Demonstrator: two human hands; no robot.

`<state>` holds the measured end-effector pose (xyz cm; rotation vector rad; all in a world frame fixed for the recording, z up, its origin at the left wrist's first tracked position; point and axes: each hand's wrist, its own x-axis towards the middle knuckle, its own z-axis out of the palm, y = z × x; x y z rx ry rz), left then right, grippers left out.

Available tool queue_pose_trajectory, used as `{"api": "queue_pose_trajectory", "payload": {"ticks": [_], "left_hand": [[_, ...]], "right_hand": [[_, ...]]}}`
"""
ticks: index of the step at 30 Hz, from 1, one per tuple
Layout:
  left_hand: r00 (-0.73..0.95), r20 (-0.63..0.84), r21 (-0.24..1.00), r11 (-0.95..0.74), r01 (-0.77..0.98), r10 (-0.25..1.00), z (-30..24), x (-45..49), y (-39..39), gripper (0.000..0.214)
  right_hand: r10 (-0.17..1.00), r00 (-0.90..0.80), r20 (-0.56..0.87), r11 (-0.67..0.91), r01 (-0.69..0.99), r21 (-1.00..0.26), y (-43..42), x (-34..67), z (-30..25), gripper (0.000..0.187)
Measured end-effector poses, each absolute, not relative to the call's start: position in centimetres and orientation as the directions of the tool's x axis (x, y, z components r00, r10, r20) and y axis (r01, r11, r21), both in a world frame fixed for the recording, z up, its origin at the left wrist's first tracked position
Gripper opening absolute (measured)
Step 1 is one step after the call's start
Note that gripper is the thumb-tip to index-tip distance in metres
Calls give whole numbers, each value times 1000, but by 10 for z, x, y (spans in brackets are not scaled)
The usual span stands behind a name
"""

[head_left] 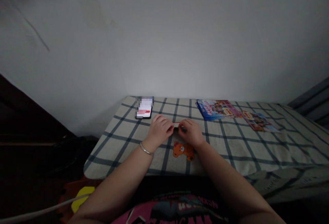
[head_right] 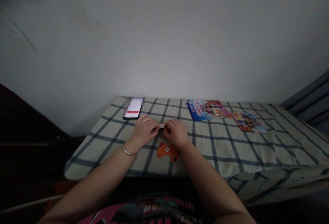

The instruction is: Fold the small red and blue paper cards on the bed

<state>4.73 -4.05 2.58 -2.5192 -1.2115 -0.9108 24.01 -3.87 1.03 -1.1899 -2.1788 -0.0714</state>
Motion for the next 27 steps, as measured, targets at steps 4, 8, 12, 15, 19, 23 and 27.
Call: {"api": "queue_pose_trajectory", "payload": {"ticks": [4,8,12,15,19,23,27], "left_hand": [[452,617,106,-637,764,644,29,40,-39,13],[440,618,121,-631,766,652,31,36,-39,11],[433,623,130,-632,764,652,31,32,-38,10],[414,624,166,-630,758,662,29,26,-35,10],[338,630,242,-590,770,699,25,22,-32,9],[411,611,214,-641,737,677,21,31,-35,8],[453,601,180,-664,726,658,20,41,-39,8]], "right_hand": [[750,-338,568,568,769,-293,-36,247,11,8],[755,-313,576,558,768,-313,-34,251,11,9],[757,-283,589,550,763,-341,-34,254,10,11],[770,-218,599,517,764,-386,-34,256,9,11],[775,-148,614,506,728,-462,-34,257,9,12],[715,-265,647,609,691,-390,-34,253,9,16],[672,-365,645,658,694,-292,-35,247,10,12]]}}
